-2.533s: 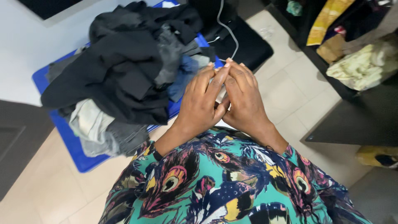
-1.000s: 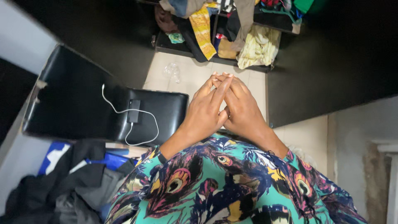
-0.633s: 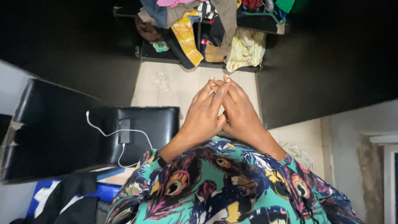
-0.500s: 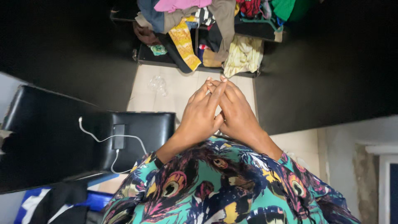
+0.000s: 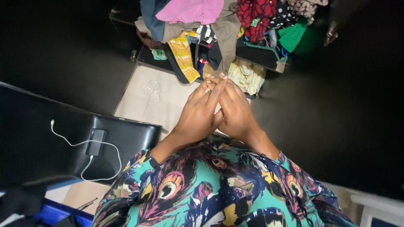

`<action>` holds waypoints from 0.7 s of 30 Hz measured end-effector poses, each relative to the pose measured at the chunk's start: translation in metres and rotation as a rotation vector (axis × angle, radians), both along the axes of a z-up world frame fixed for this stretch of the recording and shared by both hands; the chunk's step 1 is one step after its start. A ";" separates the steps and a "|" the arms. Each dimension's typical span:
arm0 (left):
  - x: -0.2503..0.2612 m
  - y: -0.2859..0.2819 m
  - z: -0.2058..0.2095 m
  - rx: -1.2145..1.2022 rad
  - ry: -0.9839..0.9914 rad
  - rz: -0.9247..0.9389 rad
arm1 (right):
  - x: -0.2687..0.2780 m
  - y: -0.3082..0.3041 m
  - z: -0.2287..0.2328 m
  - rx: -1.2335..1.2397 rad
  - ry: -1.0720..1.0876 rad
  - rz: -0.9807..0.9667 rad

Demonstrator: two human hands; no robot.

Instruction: The person picks up individual items of clothing from a pile, spreads them out on a blue table, and layers them on top of each other.

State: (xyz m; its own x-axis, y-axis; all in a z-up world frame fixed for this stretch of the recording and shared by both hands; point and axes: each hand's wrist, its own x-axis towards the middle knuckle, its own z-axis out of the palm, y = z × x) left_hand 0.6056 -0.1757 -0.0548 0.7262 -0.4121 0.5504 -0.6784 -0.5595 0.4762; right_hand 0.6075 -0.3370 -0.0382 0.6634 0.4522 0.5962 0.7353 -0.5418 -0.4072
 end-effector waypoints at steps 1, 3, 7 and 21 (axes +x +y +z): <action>0.004 -0.003 -0.001 0.001 0.001 0.014 | 0.006 -0.003 0.000 0.002 -0.021 0.026; 0.012 -0.008 -0.003 -0.015 0.015 0.028 | 0.017 -0.008 0.001 -0.007 0.002 0.051; 0.032 -0.011 -0.006 -0.028 0.055 0.060 | 0.044 -0.010 -0.002 -0.020 0.028 0.096; 0.189 -0.006 -0.019 -0.033 0.010 -0.046 | 0.177 -0.005 -0.010 -0.055 0.164 -0.057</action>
